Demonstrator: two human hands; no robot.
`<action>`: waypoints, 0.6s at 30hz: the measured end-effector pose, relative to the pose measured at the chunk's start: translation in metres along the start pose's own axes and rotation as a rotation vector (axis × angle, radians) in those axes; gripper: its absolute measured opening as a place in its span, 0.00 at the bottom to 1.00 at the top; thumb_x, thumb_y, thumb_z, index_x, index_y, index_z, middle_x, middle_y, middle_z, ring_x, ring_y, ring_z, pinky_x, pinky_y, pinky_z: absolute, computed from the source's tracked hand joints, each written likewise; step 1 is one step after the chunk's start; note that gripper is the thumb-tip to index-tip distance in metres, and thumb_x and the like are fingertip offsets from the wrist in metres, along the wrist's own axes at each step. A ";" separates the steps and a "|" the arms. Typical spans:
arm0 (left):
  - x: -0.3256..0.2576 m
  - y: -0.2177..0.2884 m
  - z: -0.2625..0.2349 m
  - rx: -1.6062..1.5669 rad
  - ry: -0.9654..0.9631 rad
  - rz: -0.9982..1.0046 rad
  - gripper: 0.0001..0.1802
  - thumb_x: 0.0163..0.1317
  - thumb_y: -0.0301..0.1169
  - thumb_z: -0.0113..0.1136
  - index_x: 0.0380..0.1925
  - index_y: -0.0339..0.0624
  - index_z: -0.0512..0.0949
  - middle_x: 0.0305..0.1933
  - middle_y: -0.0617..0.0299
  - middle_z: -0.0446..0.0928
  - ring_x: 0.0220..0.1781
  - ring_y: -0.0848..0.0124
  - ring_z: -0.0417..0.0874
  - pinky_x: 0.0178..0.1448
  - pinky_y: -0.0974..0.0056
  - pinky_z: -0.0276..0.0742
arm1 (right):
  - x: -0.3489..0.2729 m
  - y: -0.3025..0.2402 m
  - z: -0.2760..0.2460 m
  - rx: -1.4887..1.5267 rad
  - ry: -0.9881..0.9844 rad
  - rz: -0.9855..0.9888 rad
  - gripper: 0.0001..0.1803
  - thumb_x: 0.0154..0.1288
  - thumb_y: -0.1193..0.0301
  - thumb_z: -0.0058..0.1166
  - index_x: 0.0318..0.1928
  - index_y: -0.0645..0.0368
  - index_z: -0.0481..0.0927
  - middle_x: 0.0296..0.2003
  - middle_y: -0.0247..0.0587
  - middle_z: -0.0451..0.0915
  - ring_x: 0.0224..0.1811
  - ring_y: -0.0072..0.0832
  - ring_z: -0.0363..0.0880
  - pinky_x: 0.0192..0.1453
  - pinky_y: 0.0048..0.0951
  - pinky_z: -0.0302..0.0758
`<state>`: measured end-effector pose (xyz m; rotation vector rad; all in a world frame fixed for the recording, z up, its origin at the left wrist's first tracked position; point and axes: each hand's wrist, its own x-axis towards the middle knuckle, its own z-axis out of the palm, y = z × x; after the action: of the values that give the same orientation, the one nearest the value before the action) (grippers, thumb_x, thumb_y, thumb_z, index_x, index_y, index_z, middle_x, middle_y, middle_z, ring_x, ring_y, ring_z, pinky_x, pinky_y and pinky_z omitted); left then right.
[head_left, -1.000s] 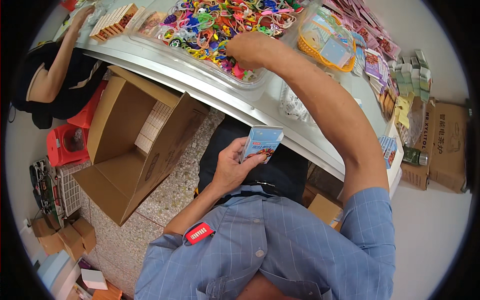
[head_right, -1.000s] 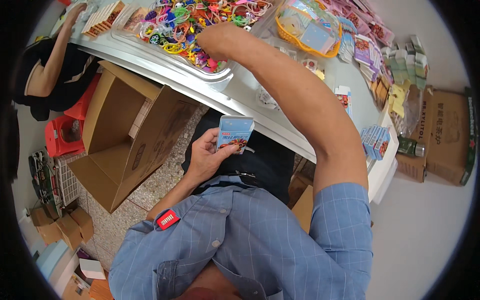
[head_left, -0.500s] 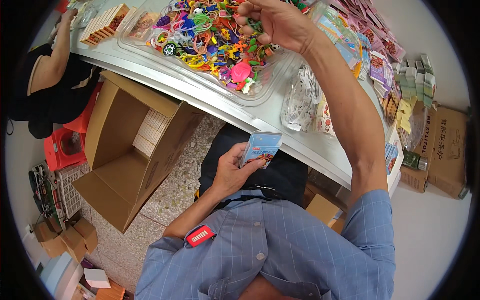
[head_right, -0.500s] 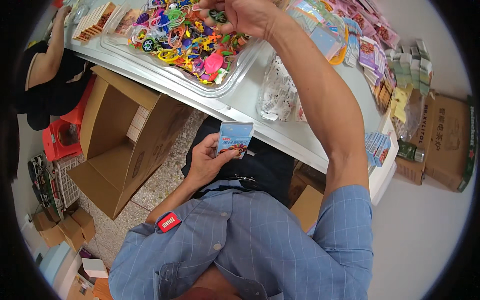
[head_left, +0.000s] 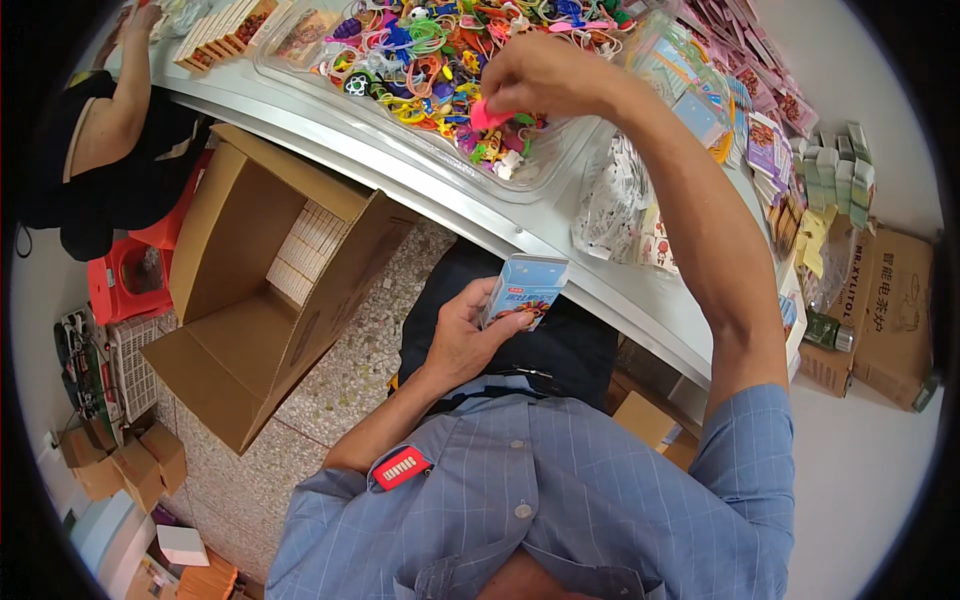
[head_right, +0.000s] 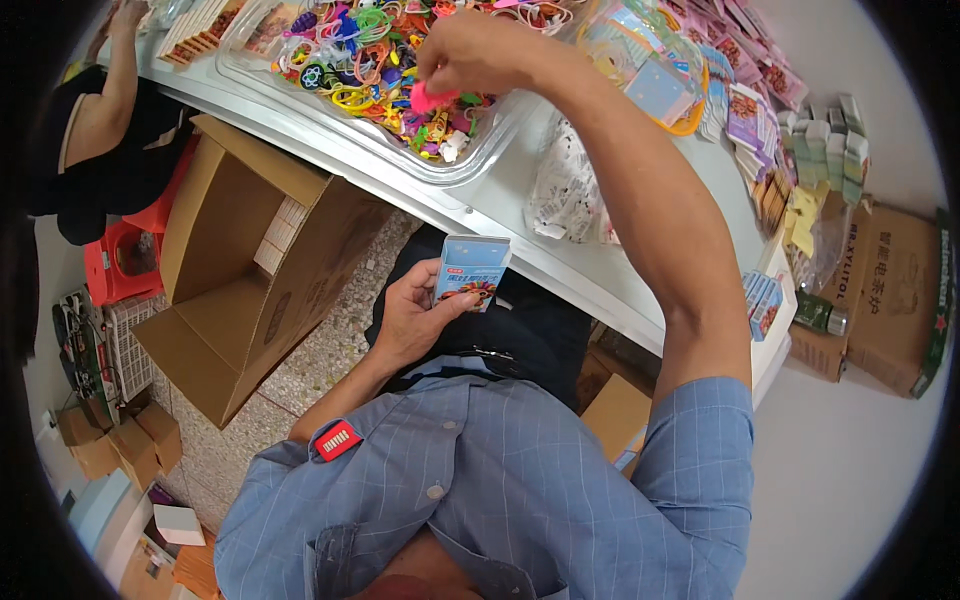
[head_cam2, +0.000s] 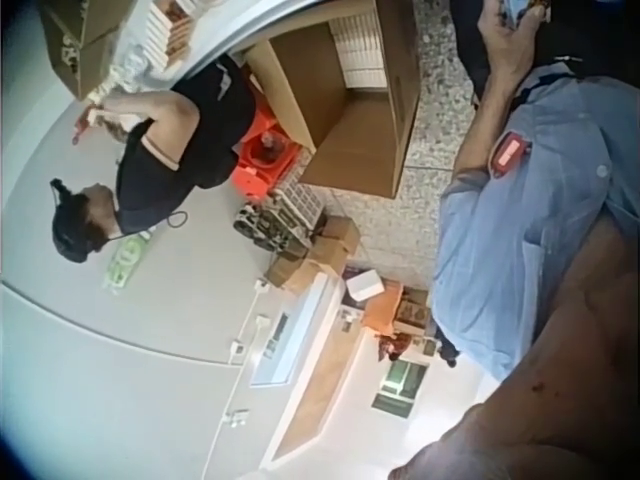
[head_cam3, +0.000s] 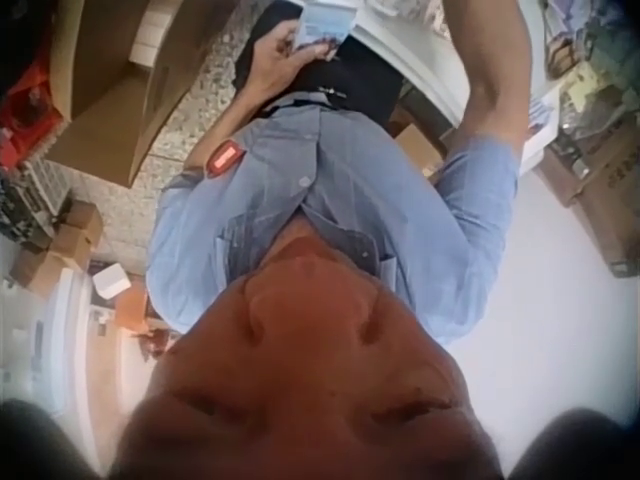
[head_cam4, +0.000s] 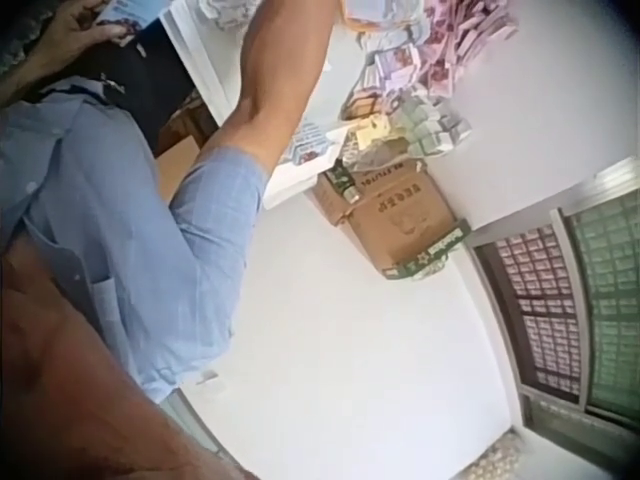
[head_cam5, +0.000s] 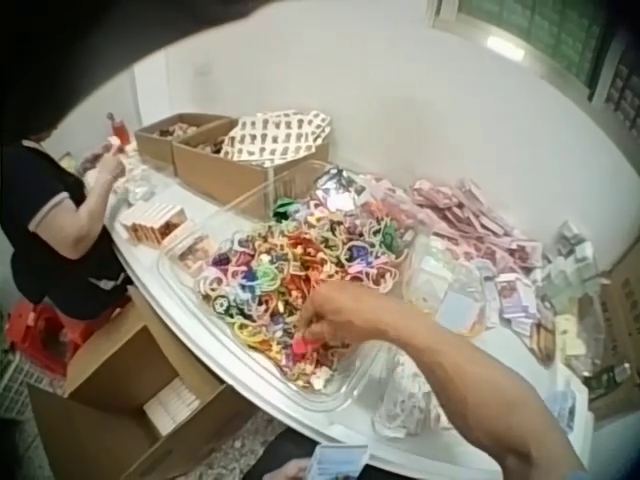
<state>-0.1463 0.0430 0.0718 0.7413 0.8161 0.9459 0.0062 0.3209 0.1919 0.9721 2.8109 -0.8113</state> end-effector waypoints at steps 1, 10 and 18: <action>0.000 0.000 0.000 0.001 0.000 0.017 0.22 0.66 0.22 0.67 0.59 0.31 0.74 0.50 0.56 0.84 0.50 0.74 0.84 0.57 0.68 0.80 | -0.006 -0.006 -0.007 0.175 0.079 0.090 0.10 0.64 0.66 0.61 0.37 0.60 0.85 0.26 0.37 0.82 0.28 0.26 0.81 0.34 0.31 0.75; 0.003 0.017 0.019 -0.029 -0.062 0.057 0.22 0.66 0.20 0.65 0.59 0.29 0.73 0.51 0.54 0.83 0.51 0.72 0.84 0.58 0.66 0.81 | -0.115 -0.025 -0.026 0.828 0.498 0.194 0.13 0.71 0.62 0.59 0.37 0.61 0.83 0.22 0.27 0.76 0.23 0.12 0.69 0.24 0.19 0.62; 0.011 0.015 0.042 0.015 -0.087 0.104 0.20 0.67 0.20 0.65 0.57 0.30 0.73 0.51 0.56 0.83 0.51 0.74 0.83 0.58 0.68 0.80 | -0.192 -0.099 0.050 0.790 0.742 0.258 0.03 0.64 0.76 0.65 0.38 0.61 0.85 0.27 0.29 0.82 0.26 0.14 0.76 0.28 0.20 0.70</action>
<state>-0.1123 0.0507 0.1022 0.8386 0.7148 0.9948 0.0957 0.1230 0.2361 2.0507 2.7473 -1.9126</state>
